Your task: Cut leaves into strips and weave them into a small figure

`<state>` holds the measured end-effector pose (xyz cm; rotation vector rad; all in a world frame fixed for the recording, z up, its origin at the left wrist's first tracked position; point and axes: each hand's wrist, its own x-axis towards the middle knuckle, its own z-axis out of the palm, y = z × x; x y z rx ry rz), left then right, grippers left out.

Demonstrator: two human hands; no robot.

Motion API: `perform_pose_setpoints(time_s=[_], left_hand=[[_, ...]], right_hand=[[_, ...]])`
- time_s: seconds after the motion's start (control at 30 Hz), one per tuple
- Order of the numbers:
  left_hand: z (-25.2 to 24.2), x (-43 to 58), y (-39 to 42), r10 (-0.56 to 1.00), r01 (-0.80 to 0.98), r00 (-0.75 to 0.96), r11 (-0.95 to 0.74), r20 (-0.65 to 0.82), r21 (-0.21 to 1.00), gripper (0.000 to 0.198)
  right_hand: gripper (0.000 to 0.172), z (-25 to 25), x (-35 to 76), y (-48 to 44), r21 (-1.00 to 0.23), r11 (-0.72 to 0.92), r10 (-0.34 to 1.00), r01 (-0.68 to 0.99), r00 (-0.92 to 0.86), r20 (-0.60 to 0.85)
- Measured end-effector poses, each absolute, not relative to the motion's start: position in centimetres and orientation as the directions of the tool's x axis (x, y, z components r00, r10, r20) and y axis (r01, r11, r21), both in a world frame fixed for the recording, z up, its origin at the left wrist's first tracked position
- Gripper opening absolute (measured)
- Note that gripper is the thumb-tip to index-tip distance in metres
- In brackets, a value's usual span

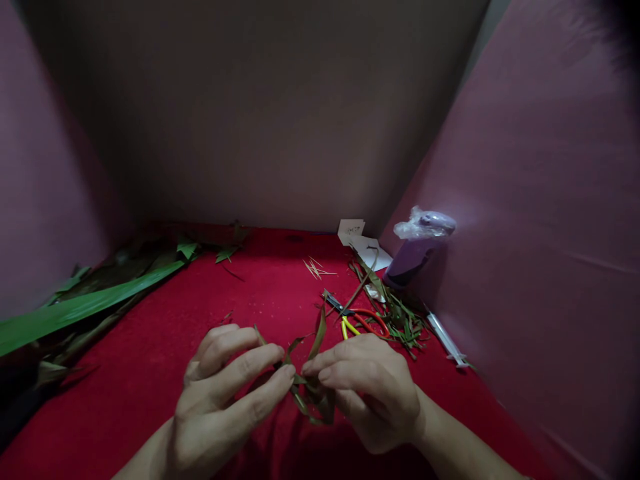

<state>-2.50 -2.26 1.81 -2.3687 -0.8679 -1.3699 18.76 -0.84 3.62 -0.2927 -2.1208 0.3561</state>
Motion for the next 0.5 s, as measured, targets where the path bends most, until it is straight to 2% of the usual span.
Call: perform_pose_setpoints(time_s=[0.23, 0.5], left_hand=[[1.59, -2.83, -2.1, 0.339, 0.624, 0.377, -0.78, 0.862, 0.034, 0.022], [1.71, -2.69, -2.06, 0.329, 0.62, 0.407, -0.785, 0.852, 0.007, 0.022]], right_hand=[[0.032, 3.41, 18.76, -1.09, -0.395, 0.916, 0.378, 0.071, -0.486, 0.788], [0.037, 3.71, 19.16, -0.71, -0.425, 0.905, 0.368, 0.033, -0.566, 0.738]])
